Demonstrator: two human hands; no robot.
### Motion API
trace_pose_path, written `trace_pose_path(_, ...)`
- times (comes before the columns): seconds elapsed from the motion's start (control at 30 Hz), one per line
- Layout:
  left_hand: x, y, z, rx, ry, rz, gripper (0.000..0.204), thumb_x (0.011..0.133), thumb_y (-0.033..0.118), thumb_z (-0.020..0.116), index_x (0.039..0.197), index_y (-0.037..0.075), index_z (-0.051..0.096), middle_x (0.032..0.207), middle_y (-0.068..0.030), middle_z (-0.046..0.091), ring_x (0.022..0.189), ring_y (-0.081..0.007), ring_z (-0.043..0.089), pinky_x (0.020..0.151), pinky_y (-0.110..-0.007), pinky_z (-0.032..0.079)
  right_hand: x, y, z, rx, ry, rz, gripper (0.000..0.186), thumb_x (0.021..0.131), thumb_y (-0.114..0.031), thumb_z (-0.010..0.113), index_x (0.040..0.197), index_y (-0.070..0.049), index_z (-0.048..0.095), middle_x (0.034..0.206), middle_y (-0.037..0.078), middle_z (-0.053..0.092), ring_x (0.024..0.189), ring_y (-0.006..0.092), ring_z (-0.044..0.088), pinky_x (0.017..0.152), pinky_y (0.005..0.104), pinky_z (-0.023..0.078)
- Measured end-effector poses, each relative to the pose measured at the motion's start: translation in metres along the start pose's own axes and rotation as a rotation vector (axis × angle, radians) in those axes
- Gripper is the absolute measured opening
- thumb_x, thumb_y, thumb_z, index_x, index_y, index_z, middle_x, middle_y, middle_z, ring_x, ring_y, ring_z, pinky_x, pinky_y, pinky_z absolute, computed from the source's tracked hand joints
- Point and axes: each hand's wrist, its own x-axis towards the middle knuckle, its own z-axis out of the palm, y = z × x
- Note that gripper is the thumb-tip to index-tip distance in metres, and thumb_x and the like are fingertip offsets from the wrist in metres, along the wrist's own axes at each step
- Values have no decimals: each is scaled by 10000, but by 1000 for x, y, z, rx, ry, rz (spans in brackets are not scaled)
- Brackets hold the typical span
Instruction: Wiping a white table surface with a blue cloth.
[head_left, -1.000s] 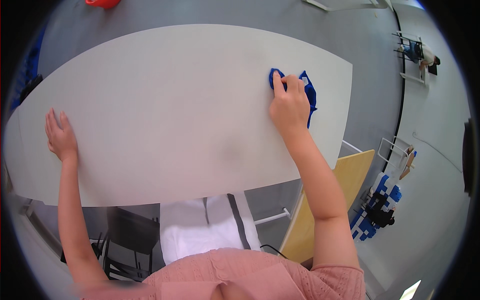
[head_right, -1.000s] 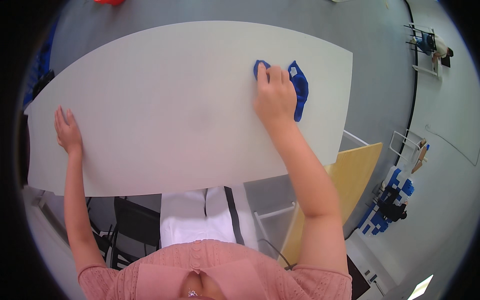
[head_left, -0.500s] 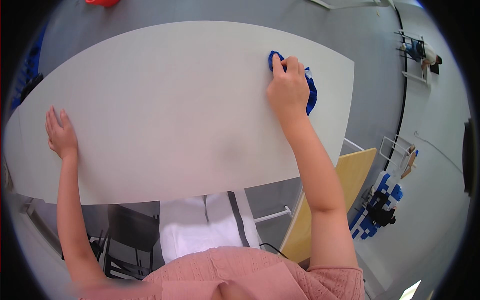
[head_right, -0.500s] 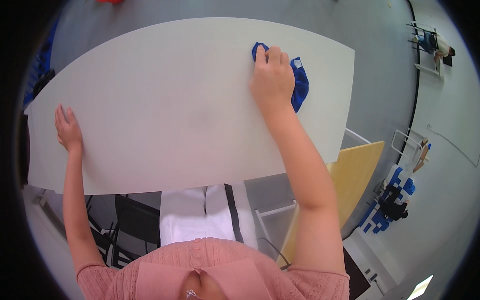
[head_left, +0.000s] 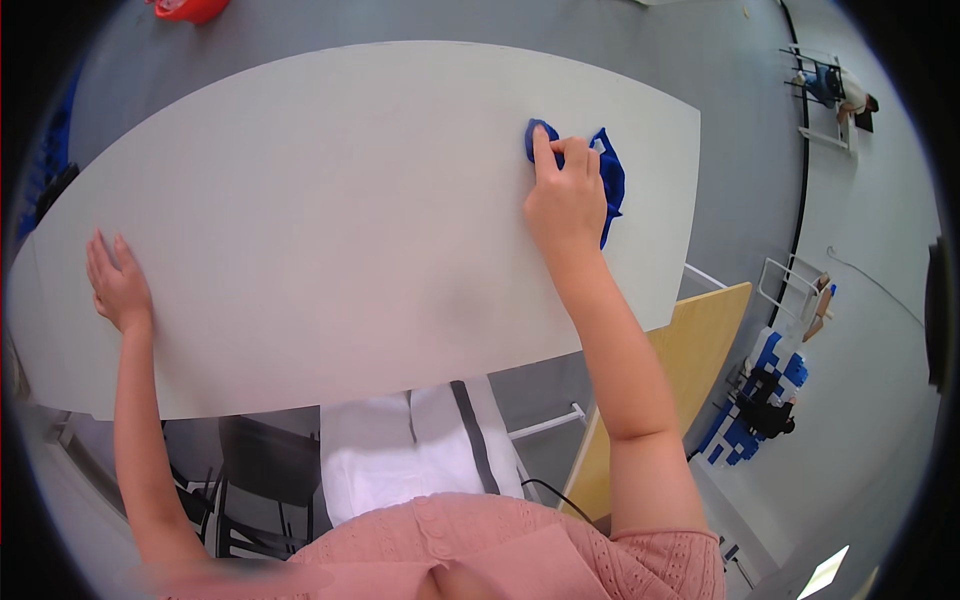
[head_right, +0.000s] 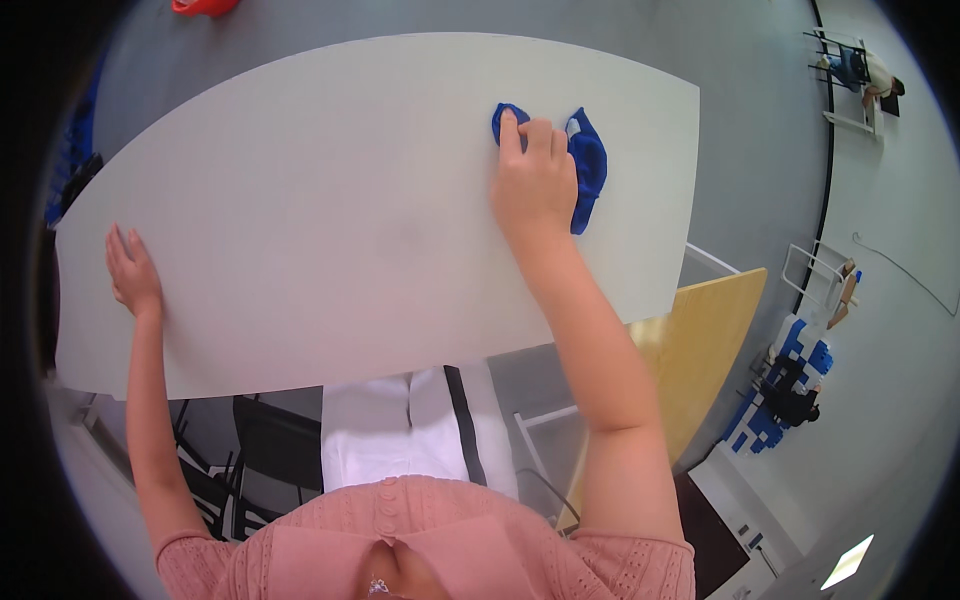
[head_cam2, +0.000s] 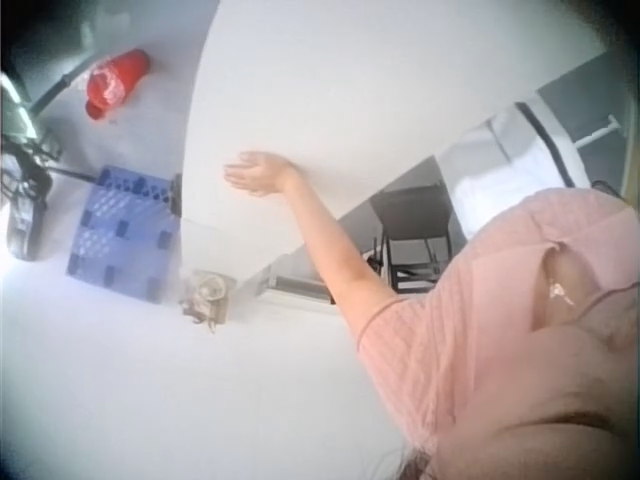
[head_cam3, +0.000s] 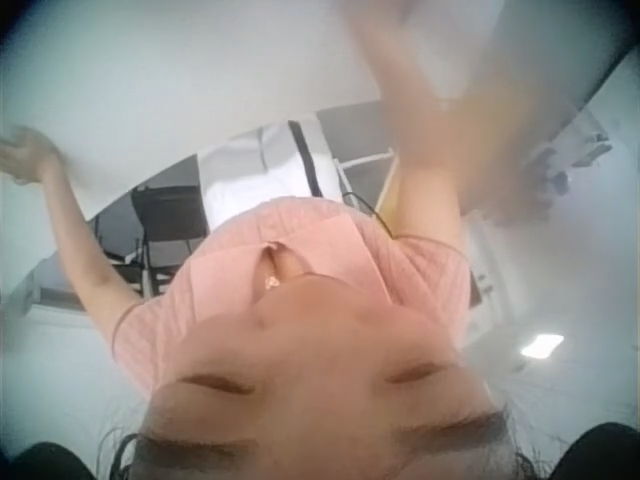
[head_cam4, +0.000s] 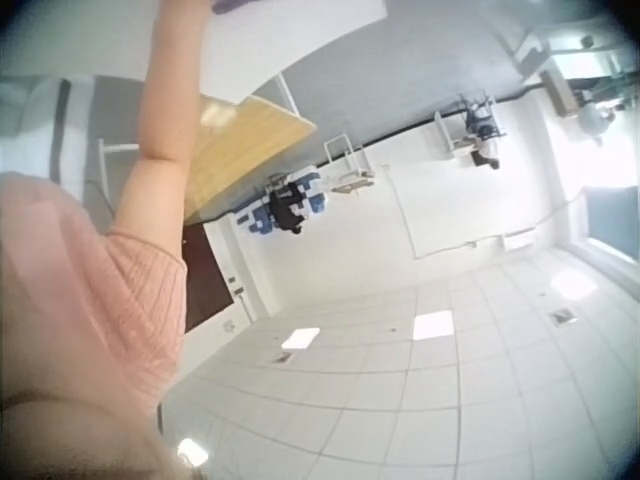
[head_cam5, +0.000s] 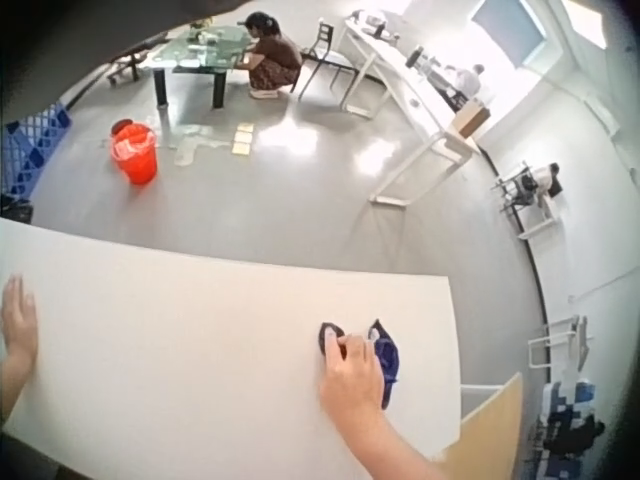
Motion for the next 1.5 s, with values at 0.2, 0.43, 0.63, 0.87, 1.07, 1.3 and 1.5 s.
trace_pose_path(0.2,3,3,4,10,4,0,595,980,578,329,1477,254,377,1559,-15,325,1437,-217,279,1117,-574,178,25,7,8,-2,29,15,422,719,11,636,1137,-26,677,951,67,531,842,244,531,611,312,470)
trace_pose_path(0.43,1,0,4,-6,17,11,592,979,575,331,1476,257,378,1558,-11,329,1439,-215,275,1114,-577,180,11,4,4,-16,22,-12,408,728,18,621,1131,-16,672,960,73,538,843,241,531,629,328,464)
trace_pose_path(0.63,0,-1,5,22,18,1,594,979,578,328,1473,253,383,1554,-11,335,1437,-211,279,1114,-573,182,22,0,10,-58,166,-28,433,755,29,596,1183,-19,645,1166,80,588,1015,257,578,781,330,480)
trace_pose_path(0.87,3,1,3,-20,20,23,597,977,580,330,1473,253,383,1551,-13,341,1435,-214,284,1114,-574,186,7,-11,4,194,63,2,422,751,59,593,1164,-8,654,1212,91,593,1078,286,569,878,365,493)
trace_pose_path(1.07,4,-4,2,10,-2,-1,602,977,583,330,1474,247,381,1551,-21,340,1438,-214,278,1114,-581,182,2,-25,9,178,81,95,376,767,21,617,1139,-10,661,1104,88,562,1048,284,541,832,375,475)
trace_pose_path(1.3,2,3,3,-18,-3,-2,602,976,584,330,1476,252,377,1557,-14,328,1441,-208,272,1113,-578,184,15,-16,12,74,125,0,382,746,20,623,1122,-24,672,1037,77,544,968,266,537,754,358,465)
trace_pose_path(1.5,3,-5,1,-8,-9,-15,599,974,587,330,1476,262,377,1556,-10,329,1441,-206,273,1117,-569,184,3,-31,12,41,125,41,355,750,-3,623,1099,-28,685,984,67,549,887,244,540,659,347,456)
